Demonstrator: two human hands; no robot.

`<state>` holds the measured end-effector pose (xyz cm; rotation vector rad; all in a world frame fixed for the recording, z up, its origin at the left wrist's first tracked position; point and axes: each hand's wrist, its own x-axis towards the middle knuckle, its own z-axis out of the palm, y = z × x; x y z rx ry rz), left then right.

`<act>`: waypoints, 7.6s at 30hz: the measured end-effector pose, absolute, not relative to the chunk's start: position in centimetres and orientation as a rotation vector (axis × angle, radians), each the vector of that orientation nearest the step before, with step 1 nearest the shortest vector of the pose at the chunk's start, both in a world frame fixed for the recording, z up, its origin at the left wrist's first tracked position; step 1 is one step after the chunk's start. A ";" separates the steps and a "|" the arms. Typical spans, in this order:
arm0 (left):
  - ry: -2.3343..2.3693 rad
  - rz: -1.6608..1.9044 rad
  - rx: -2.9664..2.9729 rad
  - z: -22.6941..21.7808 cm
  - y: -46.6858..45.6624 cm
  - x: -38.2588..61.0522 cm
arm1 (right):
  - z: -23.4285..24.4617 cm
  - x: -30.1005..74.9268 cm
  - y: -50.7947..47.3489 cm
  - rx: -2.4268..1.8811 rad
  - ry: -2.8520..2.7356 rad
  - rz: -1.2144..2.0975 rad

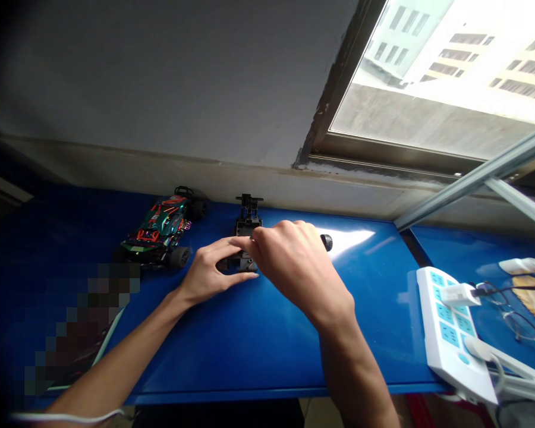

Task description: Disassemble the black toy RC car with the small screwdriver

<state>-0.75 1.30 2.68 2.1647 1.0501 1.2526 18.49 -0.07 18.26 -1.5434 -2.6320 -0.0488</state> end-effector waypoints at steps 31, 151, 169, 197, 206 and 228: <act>1.033 1.248 2.174 2.8 1.4 -0.8 | 18.2 19.1 -0.6 -1.195 -2.656 0.117; 1.001 1.231 2.145 2.4 1.6 -0.9 | 18.5 20.3 -0.2 -1.186 -2.492 0.314; 0.934 1.366 2.070 3.7 0.9 -0.6 | 18.6 20.7 0.4 -1.044 -2.404 0.291; 1.537 0.905 2.444 1.3 1.3 -3.9 | 17.7 20.1 0.6 -1.060 -2.441 0.293; 1.587 1.001 2.411 -0.4 1.8 -3.8 | 17.8 20.2 0.6 -1.064 -2.434 0.292; 1.127 1.064 2.253 3.1 -1.0 -0.2 | 18.4 21.4 0.9 -1.111 -2.423 0.383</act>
